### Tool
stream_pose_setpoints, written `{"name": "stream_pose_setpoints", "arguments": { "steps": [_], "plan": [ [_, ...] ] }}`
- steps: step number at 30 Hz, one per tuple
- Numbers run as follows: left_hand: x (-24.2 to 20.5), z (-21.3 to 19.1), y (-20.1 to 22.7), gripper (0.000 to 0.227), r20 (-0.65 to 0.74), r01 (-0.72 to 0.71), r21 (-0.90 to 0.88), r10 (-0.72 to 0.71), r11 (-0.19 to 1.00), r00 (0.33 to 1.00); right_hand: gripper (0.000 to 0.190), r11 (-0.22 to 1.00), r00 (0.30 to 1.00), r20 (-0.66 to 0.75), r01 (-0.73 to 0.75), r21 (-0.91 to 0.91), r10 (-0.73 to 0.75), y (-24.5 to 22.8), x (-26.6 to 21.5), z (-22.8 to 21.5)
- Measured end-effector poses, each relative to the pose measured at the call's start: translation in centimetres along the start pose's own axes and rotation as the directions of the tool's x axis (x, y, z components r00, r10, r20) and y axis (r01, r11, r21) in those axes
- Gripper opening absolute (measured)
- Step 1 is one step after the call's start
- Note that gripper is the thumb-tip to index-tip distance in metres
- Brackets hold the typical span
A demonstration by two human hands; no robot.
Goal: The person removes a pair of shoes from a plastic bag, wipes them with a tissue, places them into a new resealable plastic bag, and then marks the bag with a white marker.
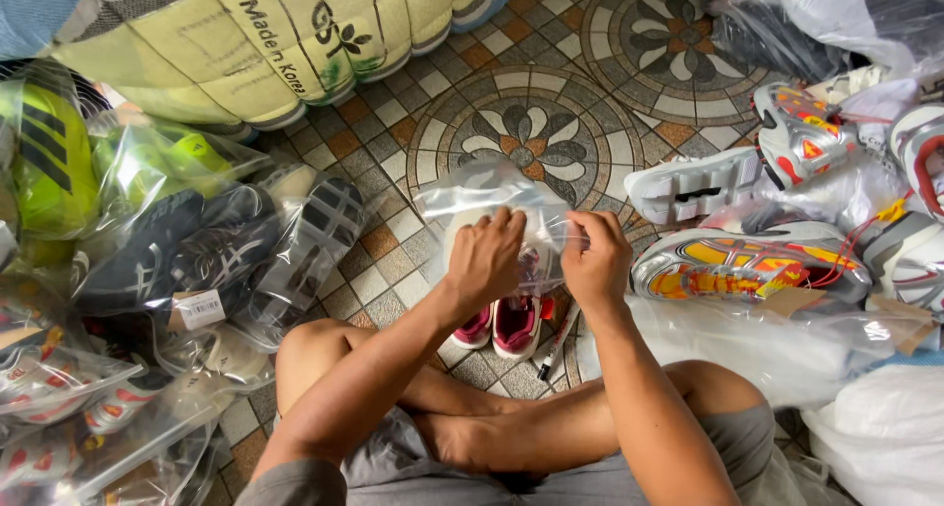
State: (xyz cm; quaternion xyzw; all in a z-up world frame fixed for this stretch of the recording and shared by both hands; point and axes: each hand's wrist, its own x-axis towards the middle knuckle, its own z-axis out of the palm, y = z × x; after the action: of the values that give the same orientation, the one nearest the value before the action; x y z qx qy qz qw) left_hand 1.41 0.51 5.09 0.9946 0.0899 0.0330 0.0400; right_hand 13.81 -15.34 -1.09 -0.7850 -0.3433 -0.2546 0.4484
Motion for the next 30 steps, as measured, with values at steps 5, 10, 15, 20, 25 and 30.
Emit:
{"name": "stream_pose_setpoints", "arguments": {
  "steps": [5, 10, 15, 20, 25, 30],
  "plan": [
    [-3.3, 3.7, -5.6, 0.034, -0.293, 0.184, -0.124, -0.213, 0.975, 0.932, 0.011, 0.999, 0.994, -0.106, 0.025, 0.021, -0.023, 2.2, 1.1, -1.6],
    [-3.5, 1.0, -10.4, 0.033, -0.266, 0.422, -0.343, -0.518, 0.839, 0.813, 0.011, 0.999, 0.997, -0.065, 0.043, 0.028, -0.041, 2.5, 2.0, -1.5],
    [-3.7, 0.6, -13.9, 0.038, -0.177, 0.489, -0.679, -0.768, 0.548, 0.615, 0.012, 0.995, 0.990, -0.115, 0.092, 0.031, -0.088, 3.3, 2.7, -2.2],
    [-3.8, 3.1, -10.5, 0.066, -0.270, 0.368, -0.441, -0.512, 0.819, 0.815, 0.008, 0.997, 0.999, -0.032, 0.034, 0.075, -0.032, 1.8, 1.4, -2.0],
    [-1.5, 4.6, -14.3, 0.021, -0.182, 0.460, -0.333, -0.535, 0.823, 0.825, 0.038, 0.945, 0.972, 0.204, -0.171, 0.280, 0.115, -1.7, 3.4, -3.4],
    [1.4, 1.9, -16.9, 0.079, 0.053, 0.671, -0.135, -0.671, 0.729, 0.739, 0.056, 0.775, 0.450, 0.637, -0.264, -0.575, 0.626, -0.2, 6.7, -0.2]
  ]
}}
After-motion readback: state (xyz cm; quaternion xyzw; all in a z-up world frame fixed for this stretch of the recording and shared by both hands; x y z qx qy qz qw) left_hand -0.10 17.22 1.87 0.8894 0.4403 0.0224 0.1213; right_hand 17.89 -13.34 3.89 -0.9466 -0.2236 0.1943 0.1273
